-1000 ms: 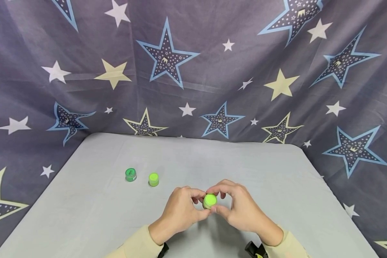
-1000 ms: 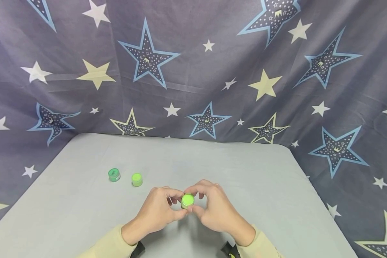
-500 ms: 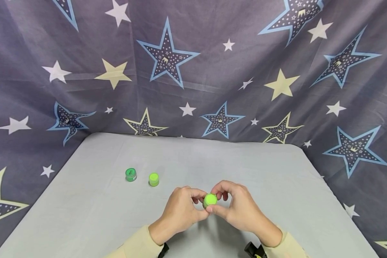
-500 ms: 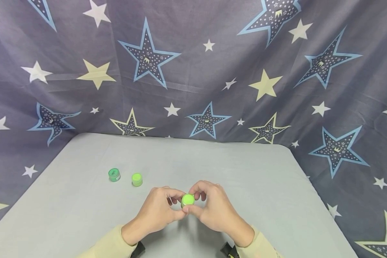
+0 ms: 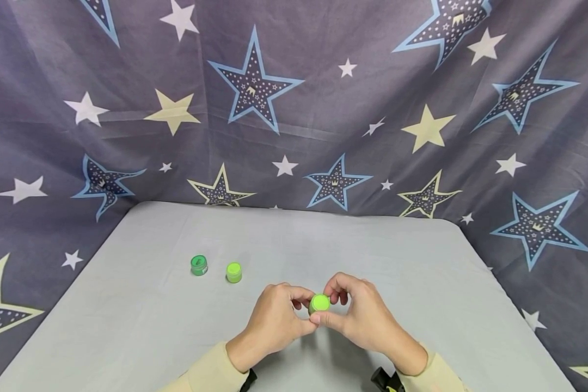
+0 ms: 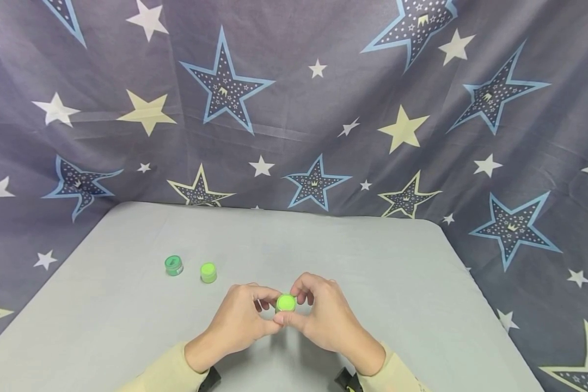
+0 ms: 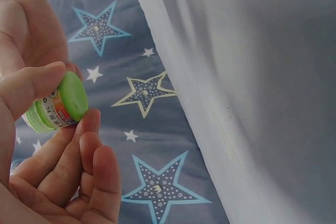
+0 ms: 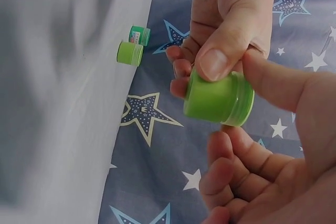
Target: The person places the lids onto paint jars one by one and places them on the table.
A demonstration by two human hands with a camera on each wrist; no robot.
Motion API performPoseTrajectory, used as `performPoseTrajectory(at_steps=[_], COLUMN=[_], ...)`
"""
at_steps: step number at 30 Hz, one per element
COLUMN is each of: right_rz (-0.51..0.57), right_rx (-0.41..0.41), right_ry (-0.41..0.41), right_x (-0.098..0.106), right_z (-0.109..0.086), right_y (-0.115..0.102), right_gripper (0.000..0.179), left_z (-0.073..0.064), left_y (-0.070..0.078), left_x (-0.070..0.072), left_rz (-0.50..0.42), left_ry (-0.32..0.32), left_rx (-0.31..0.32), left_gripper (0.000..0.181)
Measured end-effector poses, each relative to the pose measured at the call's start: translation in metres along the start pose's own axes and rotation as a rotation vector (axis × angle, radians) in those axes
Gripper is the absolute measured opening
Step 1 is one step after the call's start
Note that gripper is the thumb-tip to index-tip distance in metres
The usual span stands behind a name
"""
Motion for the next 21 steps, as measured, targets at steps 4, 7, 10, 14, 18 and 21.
performPoseTrajectory(at_steps=[4, 7, 10, 14, 18, 21], right_rz=[-0.016, -0.017, -0.01, 0.001, 0.006, 0.01], right_rx=[0.038, 0.072, 0.091, 0.094, 0.089, 0.085], right_ry=[-0.005, -0.014, -0.041, -0.081, -0.092, -0.089], right_x=[0.0009, 0.0013, -0.0001, -0.0025, -0.0029, -0.0028], right_z=[-0.0012, -0.0021, -0.0022, -0.0021, -0.002, -0.0016], right_y=[-0.0025, -0.0048, -0.0064, -0.0077, -0.0082, -0.008], right_gripper=[0.044, 0.049, 0.05, 0.047, 0.044, 0.041], left_z=[-0.0002, -0.0002, 0.0003, 0.0007, 0.0008, 0.0006], left_y=[-0.0005, -0.001, -0.0006, 0.0004, 0.0006, 0.0002], left_x=[-0.0004, -0.0009, -0.0011, -0.0011, -0.0009, -0.0009], left_rz=[-0.001, -0.002, 0.002, 0.001, -0.002, -0.005], left_ry=[-0.005, -0.007, -0.005, -0.001, -0.001, -0.004], left_rx=[0.003, 0.005, -0.003, -0.012, -0.011, -0.007], left_gripper=[0.025, 0.023, 0.022, 0.021, 0.02, 0.021])
Point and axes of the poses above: each hand's wrist, its own z-axis towards the middle knuckle, its own x-axis out of the back of the hand, y = z × x, the point moved 8 cm from there along z, towards the middle knuckle, and after that the axes turned 13 degrees about -x, right-handed, at the moved point
